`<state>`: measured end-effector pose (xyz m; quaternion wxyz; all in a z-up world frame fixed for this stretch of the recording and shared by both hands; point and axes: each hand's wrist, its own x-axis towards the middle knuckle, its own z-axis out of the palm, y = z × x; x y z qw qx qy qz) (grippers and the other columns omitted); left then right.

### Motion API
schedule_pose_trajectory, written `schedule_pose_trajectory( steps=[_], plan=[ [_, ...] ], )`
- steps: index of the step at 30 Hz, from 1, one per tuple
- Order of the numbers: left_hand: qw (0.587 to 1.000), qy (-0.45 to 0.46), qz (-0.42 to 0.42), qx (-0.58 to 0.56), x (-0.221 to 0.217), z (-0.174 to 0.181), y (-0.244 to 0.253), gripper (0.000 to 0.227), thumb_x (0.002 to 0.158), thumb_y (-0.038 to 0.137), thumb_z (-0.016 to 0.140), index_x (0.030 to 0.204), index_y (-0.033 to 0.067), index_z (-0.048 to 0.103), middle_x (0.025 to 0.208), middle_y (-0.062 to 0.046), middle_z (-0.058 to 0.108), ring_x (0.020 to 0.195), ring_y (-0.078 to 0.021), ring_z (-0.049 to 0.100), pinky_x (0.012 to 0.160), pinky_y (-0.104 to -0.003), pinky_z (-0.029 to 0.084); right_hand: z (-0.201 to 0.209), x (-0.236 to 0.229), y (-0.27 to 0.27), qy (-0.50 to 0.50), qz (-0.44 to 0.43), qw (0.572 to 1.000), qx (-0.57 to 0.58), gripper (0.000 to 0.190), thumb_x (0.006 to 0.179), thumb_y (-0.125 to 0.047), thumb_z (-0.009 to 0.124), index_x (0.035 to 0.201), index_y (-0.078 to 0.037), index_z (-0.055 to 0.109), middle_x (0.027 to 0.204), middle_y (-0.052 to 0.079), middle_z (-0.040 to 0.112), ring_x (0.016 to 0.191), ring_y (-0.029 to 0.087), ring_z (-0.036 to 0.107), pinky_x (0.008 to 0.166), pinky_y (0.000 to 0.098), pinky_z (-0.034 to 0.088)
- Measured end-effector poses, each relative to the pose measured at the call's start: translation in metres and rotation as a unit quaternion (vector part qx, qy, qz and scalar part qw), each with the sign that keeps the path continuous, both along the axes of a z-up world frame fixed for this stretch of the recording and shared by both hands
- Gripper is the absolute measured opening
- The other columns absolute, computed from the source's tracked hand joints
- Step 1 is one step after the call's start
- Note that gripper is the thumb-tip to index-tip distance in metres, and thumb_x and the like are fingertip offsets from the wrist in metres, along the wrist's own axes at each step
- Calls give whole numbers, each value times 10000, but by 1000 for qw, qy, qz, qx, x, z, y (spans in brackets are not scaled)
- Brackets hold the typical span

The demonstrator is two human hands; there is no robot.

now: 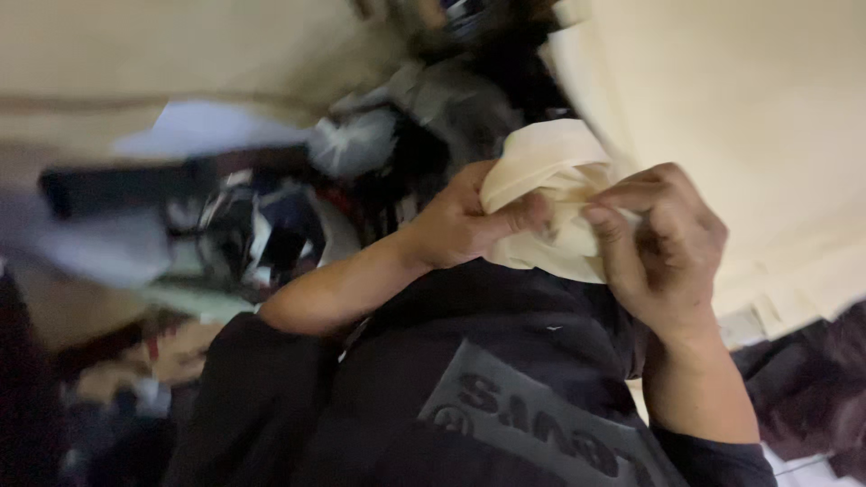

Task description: The person separates and stacks sheets of thin lining material by hand on a workshop table.

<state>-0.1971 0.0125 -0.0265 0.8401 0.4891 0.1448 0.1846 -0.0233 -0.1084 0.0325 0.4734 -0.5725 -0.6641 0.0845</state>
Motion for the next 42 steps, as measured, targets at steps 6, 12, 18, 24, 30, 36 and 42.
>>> schedule_pose_trajectory(
  steps=[6,12,18,24,30,36,42],
  plan=[
    [994,70,77,-30,-42,-18,-49,564,798,224,872,1309,100,667,1209,-20,739,1058,-95,668,993,-289,572,-15,-21,6,-21,39,993,-107,128,1133,14,623,1023,69,587,1029,257,629,938,365,613,884,432,470],
    [995,-40,63,-65,-58,-50,-75,320,967,200,769,1253,95,670,1141,29,717,1047,-74,632,974,-262,557,-18,-24,2,-54,109,979,-166,129,1143,18,658,1037,75,612,1000,227,660,908,355,601,868,441,452],
    [983,-80,41,-159,-72,-46,-67,351,987,225,767,1292,72,683,1167,-5,736,1045,-121,673,936,-308,587,-23,-36,-2,-8,73,984,-164,190,1151,4,678,1028,111,580,968,246,647,763,269,536,705,356,360],
    [959,-129,66,-244,-76,-49,-49,425,982,146,793,1362,18,651,1280,-95,714,1132,-202,693,1030,-415,578,-37,-44,5,25,18,994,-101,90,1141,59,633,1066,103,606,985,236,637,855,289,604,829,377,470],
    [998,-1,28,-61,-50,-3,-4,272,967,311,706,1037,49,678,863,-25,695,734,-132,683,620,-305,620,-9,-38,12,90,-75,990,-76,135,1086,-51,637,1002,50,607,920,131,639,790,181,577,729,279,433],
    [993,-107,-46,-21,40,43,18,115,902,42,775,984,-13,716,787,-136,734,738,-176,719,643,-369,632,0,8,2,235,-180,955,22,192,1111,-101,571,986,34,626,613,20,426,561,98,371,557,252,317],
    [963,-172,-105,-177,104,36,-8,252,884,10,757,1094,-100,674,851,-246,728,802,-381,759,701,-562,638,-4,40,-21,248,-249,932,92,211,1089,-87,605,908,16,641,531,-2,396,515,60,327,517,201,310]
  ],
)
